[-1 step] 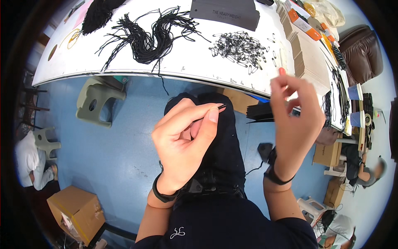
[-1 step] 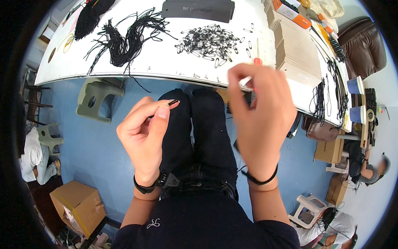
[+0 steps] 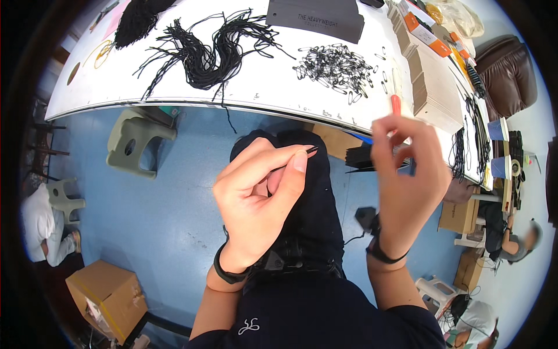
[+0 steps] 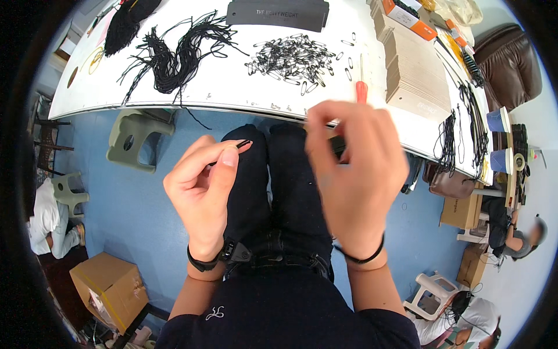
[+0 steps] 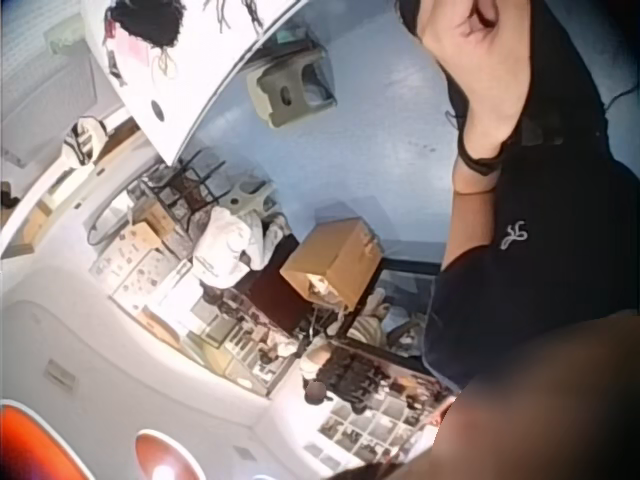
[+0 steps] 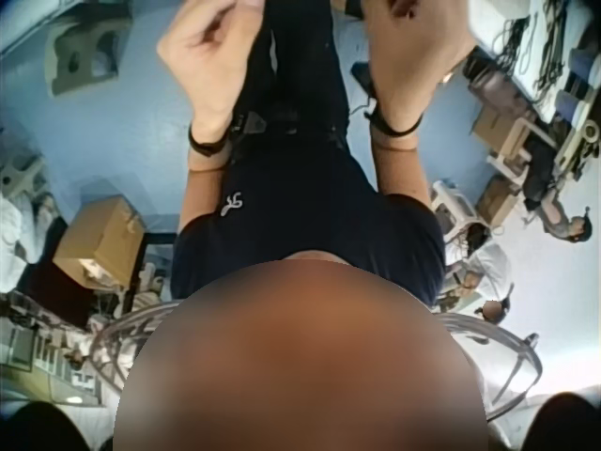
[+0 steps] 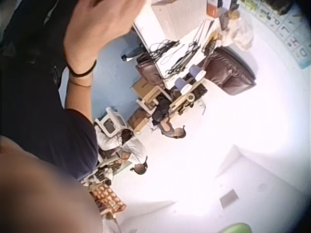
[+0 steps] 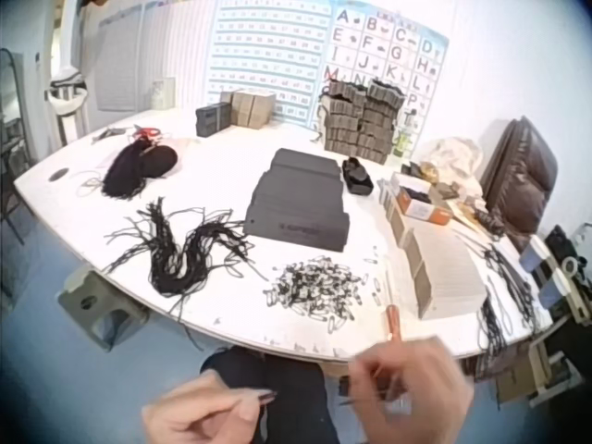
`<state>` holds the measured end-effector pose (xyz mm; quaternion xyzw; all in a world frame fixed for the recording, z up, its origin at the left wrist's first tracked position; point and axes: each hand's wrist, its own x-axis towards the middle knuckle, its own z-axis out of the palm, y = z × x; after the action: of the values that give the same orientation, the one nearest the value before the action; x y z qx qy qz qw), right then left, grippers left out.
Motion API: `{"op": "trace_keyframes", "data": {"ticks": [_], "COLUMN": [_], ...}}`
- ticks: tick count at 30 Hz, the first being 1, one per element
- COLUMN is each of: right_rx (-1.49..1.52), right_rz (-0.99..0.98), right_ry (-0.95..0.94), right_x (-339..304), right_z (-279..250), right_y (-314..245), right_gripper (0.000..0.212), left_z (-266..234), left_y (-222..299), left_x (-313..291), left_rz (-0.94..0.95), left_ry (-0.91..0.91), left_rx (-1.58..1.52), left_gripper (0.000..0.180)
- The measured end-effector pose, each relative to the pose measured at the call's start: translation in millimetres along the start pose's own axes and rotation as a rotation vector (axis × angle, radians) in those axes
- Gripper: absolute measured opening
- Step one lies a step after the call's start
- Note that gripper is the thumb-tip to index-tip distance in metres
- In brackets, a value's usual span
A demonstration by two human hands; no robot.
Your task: Assembling cardboard tags by attaching black strings and plastic fasteners.
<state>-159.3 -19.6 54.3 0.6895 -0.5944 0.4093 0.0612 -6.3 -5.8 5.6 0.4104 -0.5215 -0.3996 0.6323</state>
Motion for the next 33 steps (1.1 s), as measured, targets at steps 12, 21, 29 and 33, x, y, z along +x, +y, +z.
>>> {"op": "trace_keyframes", "data": {"ticks": [12,21,29,33], "right_rx": [0.241,0.259,0.445,0.779], "right_rz": [-0.05,-0.084,-0.002,0.23], "right_ry": [-0.023,-0.038,-0.139,-0.195], "right_x": [-26.9,-31.0,-31.1,-29.1], "right_z": [8.4,7.7,3.5,-0.9], "right_y": [-17.4,-18.7,-16.0,-9.9], "right_gripper": [0.023,0.023,0.02,0.015], "left_z": [4.0,6.4,1.8,0.4], "left_y": [3.4,2.6,5.5,6.7], "left_x": [-0.5,-1.8,-4.4,-4.3], "left_rz": [0.073,0.12,0.068,0.044], "left_ry": [0.004,-0.018,-0.045,-0.09], "left_rx": [0.117,0.142,0.078,0.038], "left_gripper": [0.017,0.017,0.011,0.006]}}
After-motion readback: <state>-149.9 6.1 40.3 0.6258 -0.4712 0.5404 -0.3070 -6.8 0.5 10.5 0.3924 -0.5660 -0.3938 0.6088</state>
